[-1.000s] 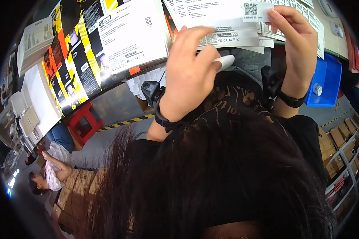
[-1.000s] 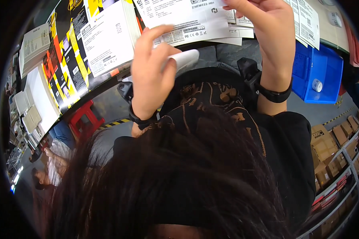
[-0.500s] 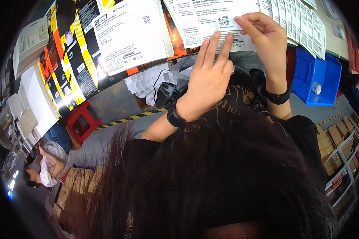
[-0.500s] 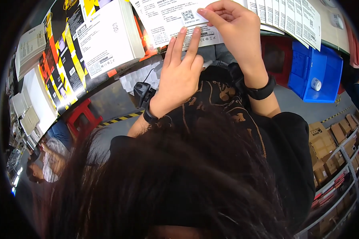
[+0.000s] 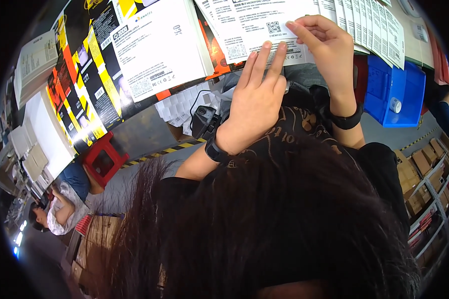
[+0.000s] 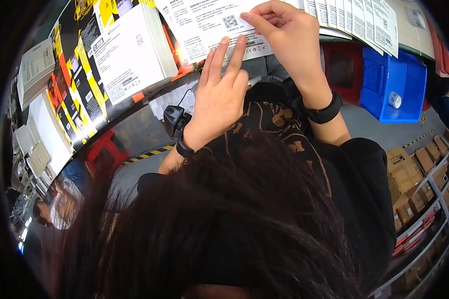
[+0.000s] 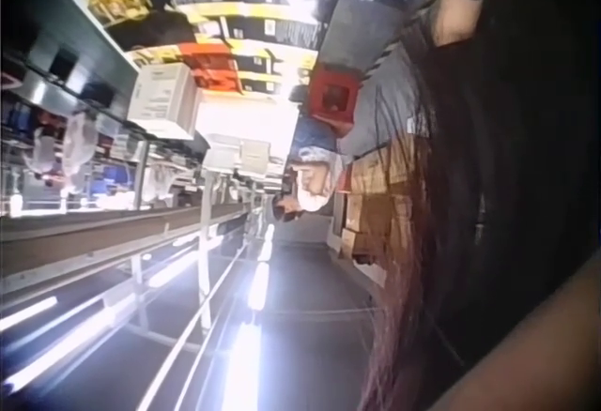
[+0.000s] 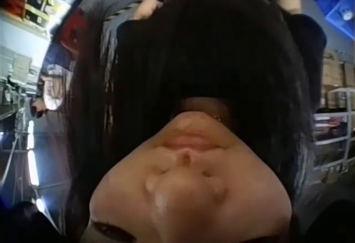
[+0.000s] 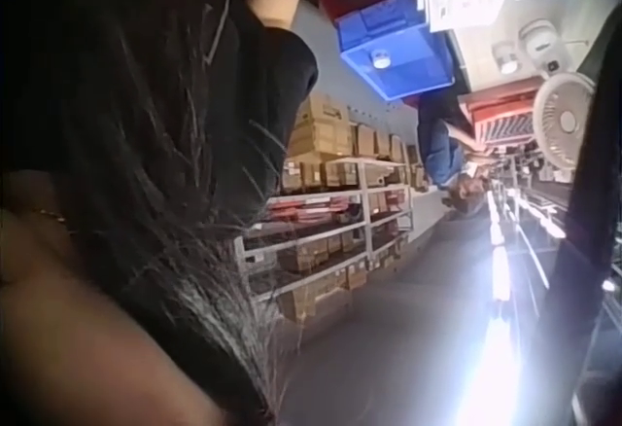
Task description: Applying small QR code labels to a series of paper sheets at a workbench.
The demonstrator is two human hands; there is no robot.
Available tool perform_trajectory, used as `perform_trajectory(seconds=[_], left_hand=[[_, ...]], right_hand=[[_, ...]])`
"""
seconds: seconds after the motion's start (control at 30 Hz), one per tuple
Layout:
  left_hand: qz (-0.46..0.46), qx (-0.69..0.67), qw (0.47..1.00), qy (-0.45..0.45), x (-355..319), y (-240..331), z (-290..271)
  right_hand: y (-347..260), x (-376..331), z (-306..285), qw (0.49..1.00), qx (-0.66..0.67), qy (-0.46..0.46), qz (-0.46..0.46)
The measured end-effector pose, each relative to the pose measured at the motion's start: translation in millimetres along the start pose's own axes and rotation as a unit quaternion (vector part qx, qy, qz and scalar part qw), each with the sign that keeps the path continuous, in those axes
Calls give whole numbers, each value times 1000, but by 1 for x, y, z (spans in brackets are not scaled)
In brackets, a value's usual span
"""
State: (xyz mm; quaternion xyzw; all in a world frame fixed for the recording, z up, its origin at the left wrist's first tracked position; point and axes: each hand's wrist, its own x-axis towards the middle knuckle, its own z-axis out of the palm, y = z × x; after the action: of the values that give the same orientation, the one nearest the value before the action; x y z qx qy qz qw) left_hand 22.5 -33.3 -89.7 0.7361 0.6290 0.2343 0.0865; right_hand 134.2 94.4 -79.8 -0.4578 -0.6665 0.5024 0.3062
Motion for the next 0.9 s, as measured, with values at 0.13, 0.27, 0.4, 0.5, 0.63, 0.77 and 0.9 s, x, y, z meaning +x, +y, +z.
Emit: perform_trajectory(seconds=[0.13,0.27,0.4,0.5,0.63,0.77,0.9], left_hand=[[5,5,1000,-4,1,0,-2],[8,17,1000,-15,2,-1,-4],[14,4,1000,3,0,-1,0],[16,9,1000,0,0,-1,-1],[34,-109,993,-5,-5,-6,-21],[8,-117,987,113,-27,-31,-57],[-121,-26,981,146,-49,-53,-71]], right_hand=[[-2,0,5,998,-45,13,-37],[-15,-2,17,969,-236,29,-70],[-16,1,13,948,-305,64,-69],[-16,2,20,935,-329,91,-95],[1,1,34,901,-383,124,-164],[12,2,21,898,-356,153,-206],[4,2,22,914,-299,138,-238]])
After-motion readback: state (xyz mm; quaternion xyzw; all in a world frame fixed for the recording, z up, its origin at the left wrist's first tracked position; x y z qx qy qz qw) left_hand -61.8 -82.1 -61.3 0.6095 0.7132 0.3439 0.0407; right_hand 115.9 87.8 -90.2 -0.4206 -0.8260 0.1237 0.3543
